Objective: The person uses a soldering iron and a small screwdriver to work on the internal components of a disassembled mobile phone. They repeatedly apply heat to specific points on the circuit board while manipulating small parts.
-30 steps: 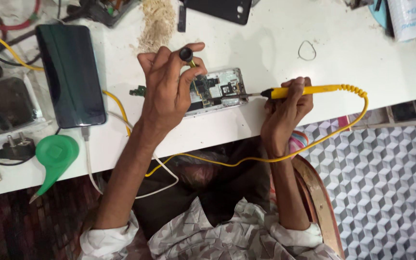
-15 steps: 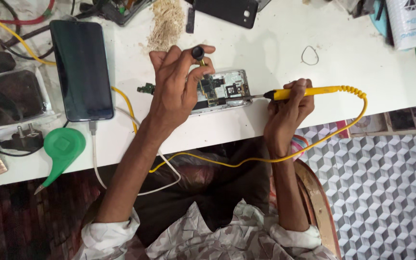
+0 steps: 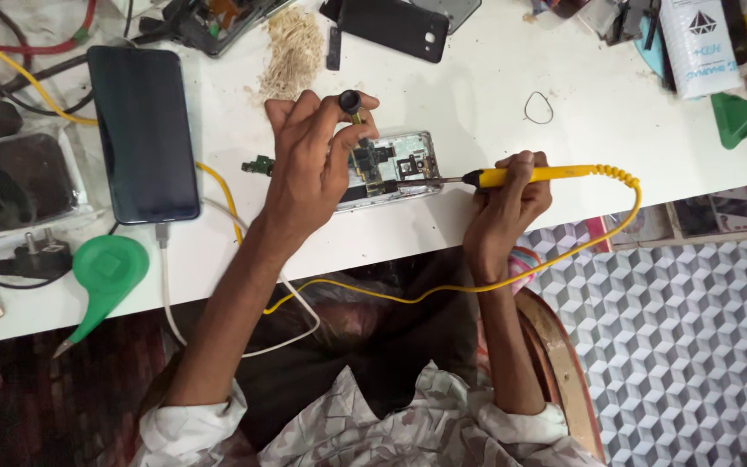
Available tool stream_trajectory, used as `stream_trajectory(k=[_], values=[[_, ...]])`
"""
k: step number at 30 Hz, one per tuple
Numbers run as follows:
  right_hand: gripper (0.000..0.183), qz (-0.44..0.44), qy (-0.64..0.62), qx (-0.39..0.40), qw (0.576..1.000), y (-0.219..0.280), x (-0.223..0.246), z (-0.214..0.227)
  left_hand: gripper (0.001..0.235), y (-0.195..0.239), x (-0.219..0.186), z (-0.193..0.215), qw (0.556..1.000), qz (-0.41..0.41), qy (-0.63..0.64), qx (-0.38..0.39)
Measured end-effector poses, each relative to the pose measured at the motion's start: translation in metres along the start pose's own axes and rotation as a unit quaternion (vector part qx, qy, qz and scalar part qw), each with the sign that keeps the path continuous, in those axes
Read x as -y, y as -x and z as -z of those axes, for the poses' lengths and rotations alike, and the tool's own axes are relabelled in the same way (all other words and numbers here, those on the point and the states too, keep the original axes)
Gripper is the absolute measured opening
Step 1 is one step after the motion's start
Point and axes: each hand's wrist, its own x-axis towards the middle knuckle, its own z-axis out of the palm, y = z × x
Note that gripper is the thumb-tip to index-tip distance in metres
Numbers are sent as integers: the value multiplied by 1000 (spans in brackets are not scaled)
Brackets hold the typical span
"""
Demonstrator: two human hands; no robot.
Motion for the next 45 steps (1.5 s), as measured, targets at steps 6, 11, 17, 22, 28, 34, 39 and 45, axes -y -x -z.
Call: stream_trajectory(k=[6, 11, 17, 22, 28, 34, 39, 45], values=[[35, 42, 43, -32, 998, 8, 8, -3, 13, 1, 0, -1, 1000, -7, 4, 1], [35, 140, 160, 23, 977, 16, 37, -7, 17, 0, -2, 3, 1000, 0, 20, 6], [34, 250, 251, 134, 926, 20, 70, -13, 10, -1, -5, 2, 1000, 1, 18, 1], [31, 262, 296, 172, 902, 28, 86, -22, 12, 3, 2, 2, 1000, -14, 23, 0], [30, 236, 296, 214, 900, 18, 102, -38, 20, 3, 3, 3, 998, -7, 64, -1], [35, 223, 255, 229, 913, 16, 101, -38, 10, 0, 0, 6, 999, -1, 43, 0], [32, 253, 249, 184, 917, 26, 77, -18, 7, 2, 1, 5, 999, -26, 38, 5], [34, 176, 41, -51, 982, 24, 39, -1, 7, 4, 5, 3, 999, -23, 44, 6]])
